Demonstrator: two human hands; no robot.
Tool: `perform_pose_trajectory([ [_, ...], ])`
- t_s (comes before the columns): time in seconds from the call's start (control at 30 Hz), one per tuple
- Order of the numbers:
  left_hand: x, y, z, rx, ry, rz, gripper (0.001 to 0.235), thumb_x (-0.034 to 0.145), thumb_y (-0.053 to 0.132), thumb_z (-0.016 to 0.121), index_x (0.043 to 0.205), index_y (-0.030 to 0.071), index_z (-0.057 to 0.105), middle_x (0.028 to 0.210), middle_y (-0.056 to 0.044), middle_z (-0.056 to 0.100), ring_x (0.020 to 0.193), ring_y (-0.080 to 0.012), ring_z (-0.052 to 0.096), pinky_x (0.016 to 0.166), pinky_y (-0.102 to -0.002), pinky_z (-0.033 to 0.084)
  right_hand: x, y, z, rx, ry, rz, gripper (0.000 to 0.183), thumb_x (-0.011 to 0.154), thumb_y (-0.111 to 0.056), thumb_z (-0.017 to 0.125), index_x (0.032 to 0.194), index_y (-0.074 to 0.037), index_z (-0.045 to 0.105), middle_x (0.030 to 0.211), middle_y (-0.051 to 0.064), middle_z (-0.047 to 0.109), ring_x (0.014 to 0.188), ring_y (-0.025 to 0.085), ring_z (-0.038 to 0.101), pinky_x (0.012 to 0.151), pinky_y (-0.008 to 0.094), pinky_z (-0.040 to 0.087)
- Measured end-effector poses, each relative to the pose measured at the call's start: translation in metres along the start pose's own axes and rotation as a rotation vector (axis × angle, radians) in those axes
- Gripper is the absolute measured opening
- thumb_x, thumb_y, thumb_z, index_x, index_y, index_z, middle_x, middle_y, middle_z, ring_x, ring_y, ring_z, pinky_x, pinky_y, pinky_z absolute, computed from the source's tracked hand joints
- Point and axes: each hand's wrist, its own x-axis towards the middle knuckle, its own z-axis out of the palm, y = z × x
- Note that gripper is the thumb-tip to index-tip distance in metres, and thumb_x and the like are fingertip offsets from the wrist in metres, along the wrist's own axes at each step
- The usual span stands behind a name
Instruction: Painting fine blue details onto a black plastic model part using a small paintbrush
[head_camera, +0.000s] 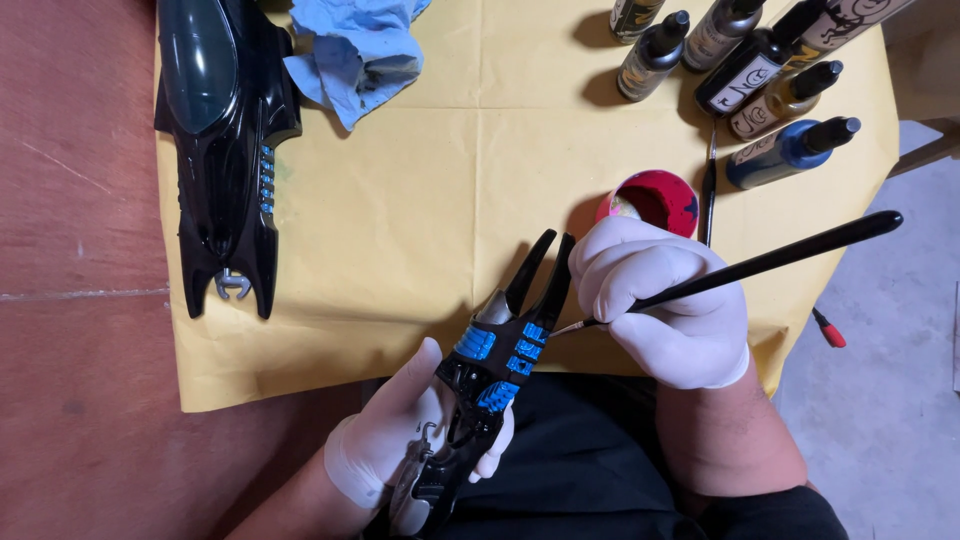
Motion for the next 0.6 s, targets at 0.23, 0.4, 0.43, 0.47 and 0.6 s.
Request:
perform_pose_trajectory([
  [0.23, -0.0003, -0.0014, -0.0032, -0.045, -0.03, 0.004, 0.088, 0.092, 0.076, 0.032, 0.126, 0.0, 0.06, 0.087, -0.022, 0.065, 0.074, -0.0259, 0.065, 0.067, -0.033, 0.051, 0.0006, 0.0, -0.0001, 0.011, -0.009, 0.003, 0.002, 0.095, -0.012, 0.056, 0.094, -0.01, 0.056, 0.079, 0.009, 0.06, 0.079, 0.026, 0.053, 0.078, 0.041, 0.053],
  [0.4, 0.0002, 0.001, 0.0014, -0.012, 0.003, -0.001, 0.087, 0.091, 0.077, 0.031, 0.117, -0.001, 0.062, 0.086, -0.02, 0.066, 0.073, -0.0252, 0.065, 0.069, -0.033, 0.05, 0.0021, -0.0016, 0.0012, 0.008, -0.002, 0.007, 0.003, 0.095, -0.01, 0.056, 0.092, -0.009, 0.056, 0.078, 0.01, 0.059, 0.079, 0.026, 0.053, 0.077, 0.04, 0.053],
  [0.43, 0.0005, 0.0008, 0.001, -0.017, -0.004, 0.005, 0.087, 0.09, 0.077, 0.032, 0.117, 0.0, 0.063, 0.086, -0.021, 0.066, 0.072, -0.0251, 0.065, 0.067, -0.033, 0.05, 0.0022, -0.0018, 0.001, 0.004, -0.006, 0.009, 0.003, 0.095, -0.011, 0.056, 0.092, -0.009, 0.056, 0.079, 0.01, 0.06, 0.079, 0.026, 0.053, 0.078, 0.04, 0.053],
  [0.47, 0.0008, 0.0007, 0.0007, -0.021, -0.012, 0.012, 0.087, 0.09, 0.077, 0.034, 0.118, 0.0, 0.063, 0.085, -0.021, 0.066, 0.072, -0.0251, 0.066, 0.065, -0.032, 0.05, 0.0024, -0.002, 0.0007, 0.0, -0.011, 0.012, 0.003, 0.095, -0.011, 0.056, 0.092, -0.009, 0.056, 0.079, 0.009, 0.06, 0.08, 0.026, 0.053, 0.078, 0.04, 0.053],
  [0.6, 0.0006, -0.0011, -0.0035, -0.047, -0.038, 0.004, 0.087, 0.091, 0.077, 0.033, 0.12, 0.0, 0.063, 0.086, -0.021, 0.067, 0.072, -0.0261, 0.065, 0.067, -0.033, 0.05, 0.0014, -0.001, 0.0013, 0.004, 0.008, 0.01, 0.003, 0.094, -0.01, 0.057, 0.092, -0.008, 0.056, 0.078, 0.01, 0.06, 0.078, 0.027, 0.053, 0.077, 0.041, 0.053],
])
